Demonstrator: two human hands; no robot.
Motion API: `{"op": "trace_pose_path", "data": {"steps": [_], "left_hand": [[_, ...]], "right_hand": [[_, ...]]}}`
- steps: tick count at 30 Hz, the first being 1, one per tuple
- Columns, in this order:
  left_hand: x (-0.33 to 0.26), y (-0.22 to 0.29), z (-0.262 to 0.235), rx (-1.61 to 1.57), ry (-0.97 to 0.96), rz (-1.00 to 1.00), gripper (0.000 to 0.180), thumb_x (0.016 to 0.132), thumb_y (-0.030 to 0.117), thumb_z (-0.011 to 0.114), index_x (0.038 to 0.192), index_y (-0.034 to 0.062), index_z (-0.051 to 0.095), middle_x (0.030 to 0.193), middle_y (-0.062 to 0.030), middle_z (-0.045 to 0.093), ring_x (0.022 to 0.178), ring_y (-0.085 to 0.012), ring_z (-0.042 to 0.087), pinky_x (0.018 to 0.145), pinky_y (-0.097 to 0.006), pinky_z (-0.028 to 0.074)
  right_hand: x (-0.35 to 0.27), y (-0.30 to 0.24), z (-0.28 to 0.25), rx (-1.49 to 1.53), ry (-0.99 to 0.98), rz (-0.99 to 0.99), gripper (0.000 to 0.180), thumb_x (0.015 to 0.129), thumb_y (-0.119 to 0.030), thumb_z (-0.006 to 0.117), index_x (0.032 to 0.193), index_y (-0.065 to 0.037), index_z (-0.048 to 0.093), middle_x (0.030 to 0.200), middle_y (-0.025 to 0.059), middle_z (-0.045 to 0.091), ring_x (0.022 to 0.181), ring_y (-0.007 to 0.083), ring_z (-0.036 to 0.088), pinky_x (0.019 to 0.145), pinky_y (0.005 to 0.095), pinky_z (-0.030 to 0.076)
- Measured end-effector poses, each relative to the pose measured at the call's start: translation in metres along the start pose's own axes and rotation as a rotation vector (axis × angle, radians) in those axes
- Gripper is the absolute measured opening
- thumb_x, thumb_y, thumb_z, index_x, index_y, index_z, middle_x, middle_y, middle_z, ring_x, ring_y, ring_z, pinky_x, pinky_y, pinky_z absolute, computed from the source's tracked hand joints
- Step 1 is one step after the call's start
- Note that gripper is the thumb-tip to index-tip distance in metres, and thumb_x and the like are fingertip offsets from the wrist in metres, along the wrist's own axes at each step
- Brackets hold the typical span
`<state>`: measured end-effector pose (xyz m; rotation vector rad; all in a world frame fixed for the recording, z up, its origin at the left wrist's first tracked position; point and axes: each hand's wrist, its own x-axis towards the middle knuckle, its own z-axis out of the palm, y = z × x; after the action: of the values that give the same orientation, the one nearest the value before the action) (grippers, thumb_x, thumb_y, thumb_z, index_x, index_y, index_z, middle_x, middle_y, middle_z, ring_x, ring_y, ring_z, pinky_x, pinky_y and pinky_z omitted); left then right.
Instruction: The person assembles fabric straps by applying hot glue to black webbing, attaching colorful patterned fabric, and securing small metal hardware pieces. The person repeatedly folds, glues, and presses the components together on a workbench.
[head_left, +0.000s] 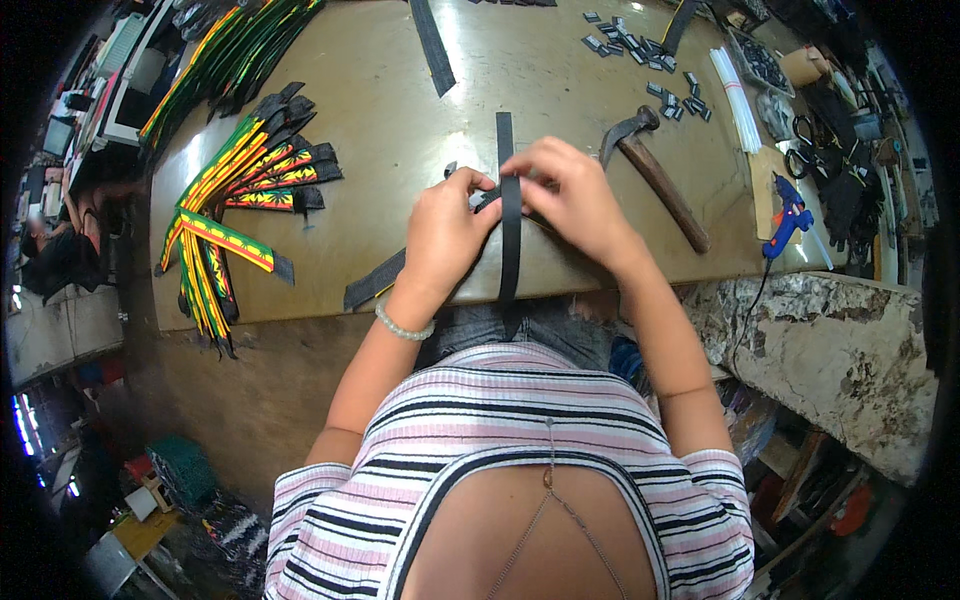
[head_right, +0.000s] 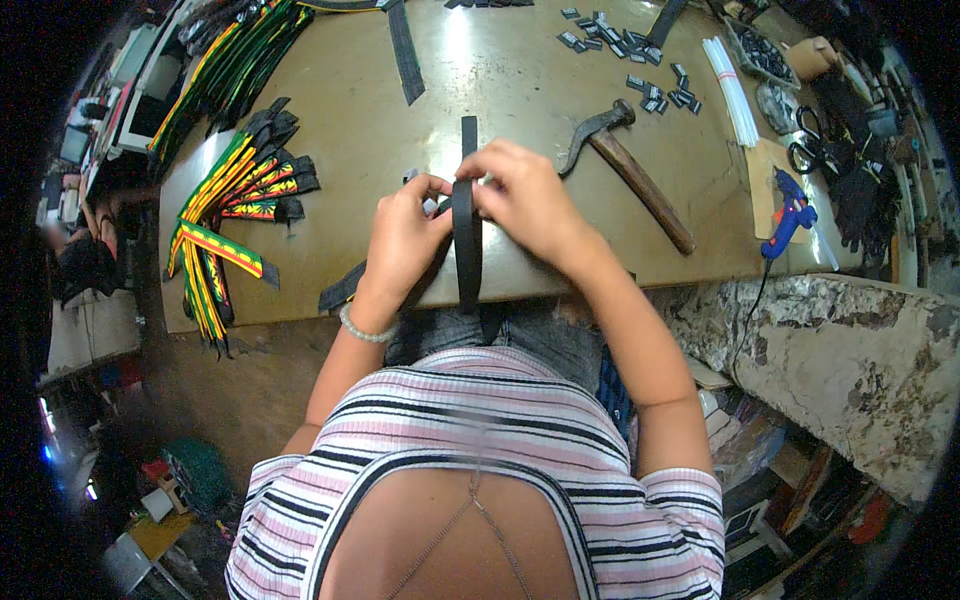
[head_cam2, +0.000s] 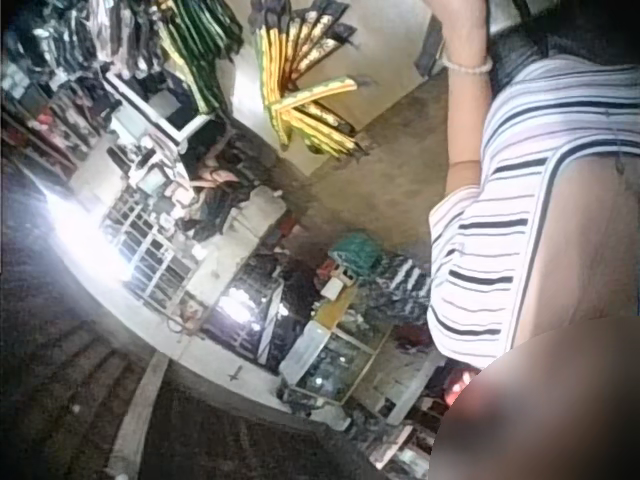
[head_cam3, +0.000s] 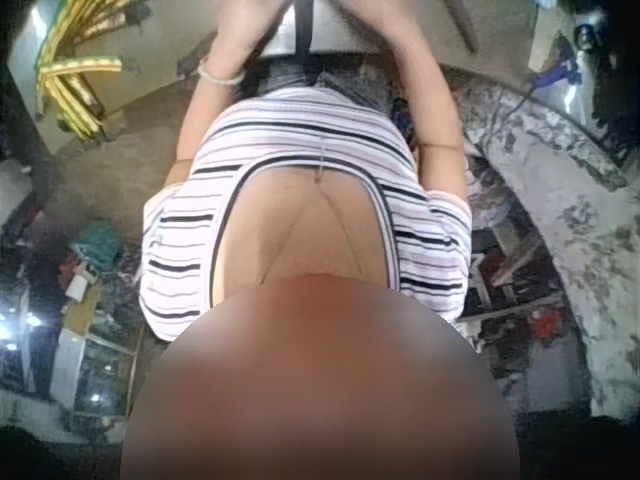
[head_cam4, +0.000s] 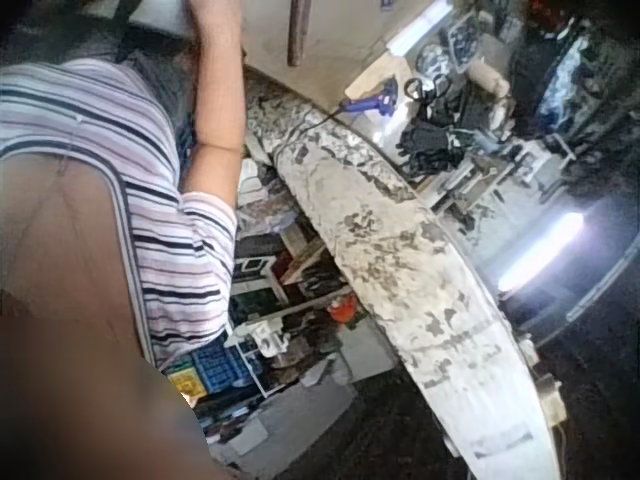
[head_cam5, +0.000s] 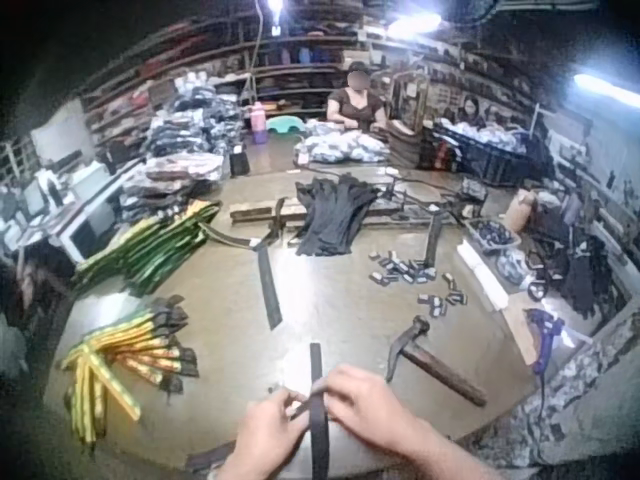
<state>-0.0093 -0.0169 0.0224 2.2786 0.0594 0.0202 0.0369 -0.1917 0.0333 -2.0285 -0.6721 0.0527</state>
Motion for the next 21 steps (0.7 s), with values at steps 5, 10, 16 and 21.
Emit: {"op": "trace_pose_path", "data": {"steps": [5, 10, 16, 21], "left_hand": [[-0.008, -0.004, 0.006, 0.07, 0.048, 0.051, 0.035, 0.082, 0.034, 0.077, 0.098, 0.0047, 0.068, 0.087, -0.0179, 0.071, 0.079, -0.0362, 0.069, 0.068, -0.043, 0.054], [-0.013, -0.007, 0.01, 0.111, 0.084, 0.12, 0.031, 0.087, 0.034, 0.072, 0.101, 0.0072, 0.067, 0.081, -0.0159, 0.069, 0.073, -0.0347, 0.069, 0.063, -0.044, 0.054], [-0.016, -0.01, 0.01, 0.213, 0.062, 0.212, 0.029, 0.09, 0.03, 0.069, 0.114, 0.0142, 0.068, 0.078, -0.0157, 0.066, 0.07, -0.0351, 0.066, 0.064, -0.043, 0.052], [-0.017, -0.011, 0.01, 0.223, 0.075, 0.287, 0.03, 0.095, 0.032, 0.062, 0.122, 0.0191, 0.069, 0.08, -0.0162, 0.065, 0.068, -0.0356, 0.066, 0.063, -0.045, 0.053]], "right_hand": [[0.031, 0.028, -0.003, 0.238, -0.131, 0.353, 0.019, 0.088, 0.002, 0.061, 0.105, 0.002, 0.069, 0.102, 0.0067, 0.066, 0.075, 0.0146, 0.071, 0.062, 0.0248, 0.057], [0.035, 0.027, 0.0, 0.249, -0.11, 0.353, 0.016, 0.089, -0.008, 0.071, 0.099, 0.004, 0.07, 0.094, 0.0113, 0.062, 0.065, 0.0167, 0.069, 0.055, 0.0271, 0.059], [0.062, 0.037, -0.006, 0.085, -0.254, 0.501, 0.015, 0.087, -0.002, 0.068, 0.101, 0.0, 0.071, 0.083, 0.0054, 0.067, 0.064, 0.0145, 0.068, 0.053, 0.026, 0.055], [0.08, 0.036, -0.009, -0.301, 0.229, 0.134, 0.028, 0.091, -0.004, 0.058, 0.118, -0.001, 0.065, 0.09, 0.0158, 0.072, 0.075, 0.0206, 0.071, 0.072, 0.0324, 0.056]]}}
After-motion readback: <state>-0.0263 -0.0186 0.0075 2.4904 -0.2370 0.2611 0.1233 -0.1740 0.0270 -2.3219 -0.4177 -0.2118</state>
